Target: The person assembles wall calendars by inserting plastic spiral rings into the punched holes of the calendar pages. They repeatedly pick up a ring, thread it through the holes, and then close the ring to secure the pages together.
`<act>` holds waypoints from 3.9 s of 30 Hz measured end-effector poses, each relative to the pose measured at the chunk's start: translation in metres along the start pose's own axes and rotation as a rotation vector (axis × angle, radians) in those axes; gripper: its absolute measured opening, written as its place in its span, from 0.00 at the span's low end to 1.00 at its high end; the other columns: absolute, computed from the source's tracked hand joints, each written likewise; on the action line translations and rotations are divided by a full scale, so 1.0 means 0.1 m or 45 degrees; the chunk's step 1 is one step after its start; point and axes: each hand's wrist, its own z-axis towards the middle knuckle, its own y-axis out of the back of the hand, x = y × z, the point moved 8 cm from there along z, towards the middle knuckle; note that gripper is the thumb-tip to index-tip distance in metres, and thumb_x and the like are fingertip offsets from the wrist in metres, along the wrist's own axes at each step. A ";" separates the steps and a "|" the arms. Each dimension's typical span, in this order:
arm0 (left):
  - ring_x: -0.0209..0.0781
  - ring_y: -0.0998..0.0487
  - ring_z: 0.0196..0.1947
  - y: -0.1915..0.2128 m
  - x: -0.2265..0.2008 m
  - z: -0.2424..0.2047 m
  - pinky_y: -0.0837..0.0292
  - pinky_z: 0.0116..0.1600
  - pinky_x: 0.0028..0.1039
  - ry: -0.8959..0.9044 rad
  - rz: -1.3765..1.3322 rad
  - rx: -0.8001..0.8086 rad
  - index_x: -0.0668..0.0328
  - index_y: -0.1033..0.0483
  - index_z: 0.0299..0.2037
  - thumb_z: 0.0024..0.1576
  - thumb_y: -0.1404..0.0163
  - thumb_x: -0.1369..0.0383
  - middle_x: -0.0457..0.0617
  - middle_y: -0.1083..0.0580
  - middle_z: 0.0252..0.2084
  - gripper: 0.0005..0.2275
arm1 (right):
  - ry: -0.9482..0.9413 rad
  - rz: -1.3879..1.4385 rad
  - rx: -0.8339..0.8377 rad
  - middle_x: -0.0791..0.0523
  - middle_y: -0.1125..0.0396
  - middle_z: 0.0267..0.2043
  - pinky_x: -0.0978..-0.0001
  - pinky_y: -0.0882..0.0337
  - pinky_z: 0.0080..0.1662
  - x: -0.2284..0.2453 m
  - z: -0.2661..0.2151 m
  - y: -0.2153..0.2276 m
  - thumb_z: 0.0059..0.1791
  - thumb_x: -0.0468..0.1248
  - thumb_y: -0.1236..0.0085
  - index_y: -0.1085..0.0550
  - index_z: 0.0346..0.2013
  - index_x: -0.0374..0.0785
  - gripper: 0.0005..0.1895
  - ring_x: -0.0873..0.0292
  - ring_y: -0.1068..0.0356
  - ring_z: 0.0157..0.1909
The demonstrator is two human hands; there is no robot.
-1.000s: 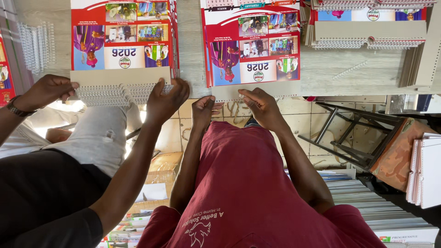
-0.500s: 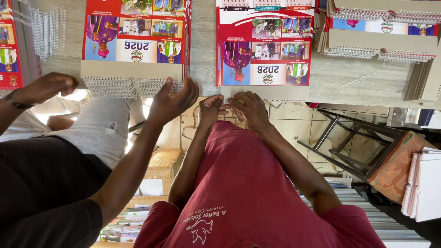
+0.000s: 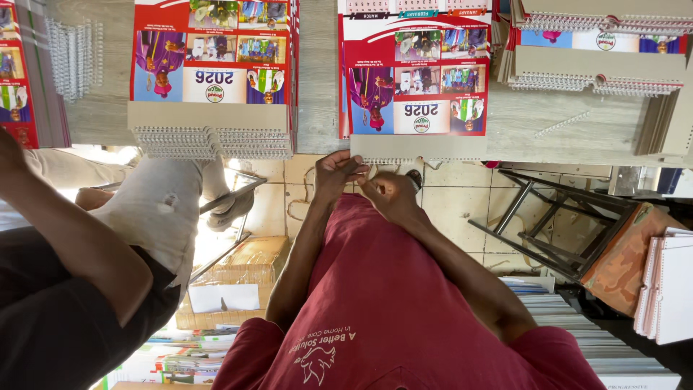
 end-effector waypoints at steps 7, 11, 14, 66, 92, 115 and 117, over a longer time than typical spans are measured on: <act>0.32 0.18 0.33 -0.02 -0.17 -0.09 0.20 0.40 0.19 -0.065 0.219 -0.053 0.61 0.17 0.42 0.56 0.38 0.69 0.51 0.18 0.32 0.07 | -1.172 1.560 -0.315 0.51 0.27 0.33 0.70 0.29 0.26 -1.48 -0.61 -0.99 0.53 0.43 0.36 0.26 0.34 0.36 0.13 0.59 0.27 0.26; 0.33 0.17 0.34 -0.07 -0.28 -0.09 0.21 0.41 0.21 -0.047 0.314 -0.034 0.61 0.16 0.42 0.56 0.38 0.69 0.53 0.18 0.33 0.08 | -1.179 1.684 -0.471 0.52 0.27 0.32 0.69 0.29 0.33 -1.61 -0.60 -1.08 0.50 0.39 0.29 0.32 0.32 0.39 0.17 0.57 0.25 0.33; 0.33 0.17 0.33 -0.10 -0.26 -0.08 0.20 0.39 0.20 -0.016 0.330 -0.012 0.61 0.17 0.44 0.56 0.37 0.66 0.52 0.18 0.33 0.10 | -1.185 1.742 -0.510 0.48 0.26 0.32 0.69 0.29 0.30 -1.58 -0.59 -1.00 0.49 0.37 0.29 0.29 0.31 0.35 0.15 0.55 0.24 0.29; 0.59 0.16 0.46 -0.74 0.28 -0.13 0.19 0.50 0.46 0.358 -0.194 0.017 0.60 0.23 0.35 0.55 0.37 0.62 0.67 0.21 0.48 0.11 | -0.155 -0.659 -0.404 0.55 0.39 0.33 0.53 0.41 0.55 -2.14 -0.55 2.29 0.60 0.30 0.55 0.34 0.44 0.40 0.02 0.45 0.34 0.38; 0.60 0.20 0.55 -0.84 0.66 0.03 0.24 0.60 0.49 0.338 -0.245 0.178 0.69 0.24 0.48 0.59 0.45 0.60 0.63 0.22 0.52 0.17 | 0.412 -0.442 -0.123 0.57 0.30 0.41 0.55 0.30 0.46 -0.73 -0.37 1.01 0.45 0.28 0.34 0.19 0.38 0.46 0.10 0.52 0.31 0.41; 0.58 0.16 0.38 -0.92 0.50 0.03 0.16 0.46 0.48 0.162 -0.127 -0.070 0.79 0.19 0.33 0.42 0.27 0.77 0.65 0.20 0.33 0.15 | -1.054 1.449 -0.625 0.45 0.27 0.28 0.71 0.30 0.30 -1.67 -0.84 0.15 0.53 0.36 0.36 0.25 0.29 0.31 0.13 0.58 0.28 0.25; 0.58 0.15 0.38 -0.88 0.51 0.00 0.16 0.45 0.48 0.157 -0.122 -0.099 0.79 0.19 0.33 0.42 0.27 0.77 0.65 0.20 0.33 0.15 | -1.088 1.450 -0.580 0.44 0.27 0.27 0.71 0.30 0.30 -1.75 -0.92 0.14 0.53 0.36 0.36 0.23 0.28 0.28 0.14 0.58 0.28 0.24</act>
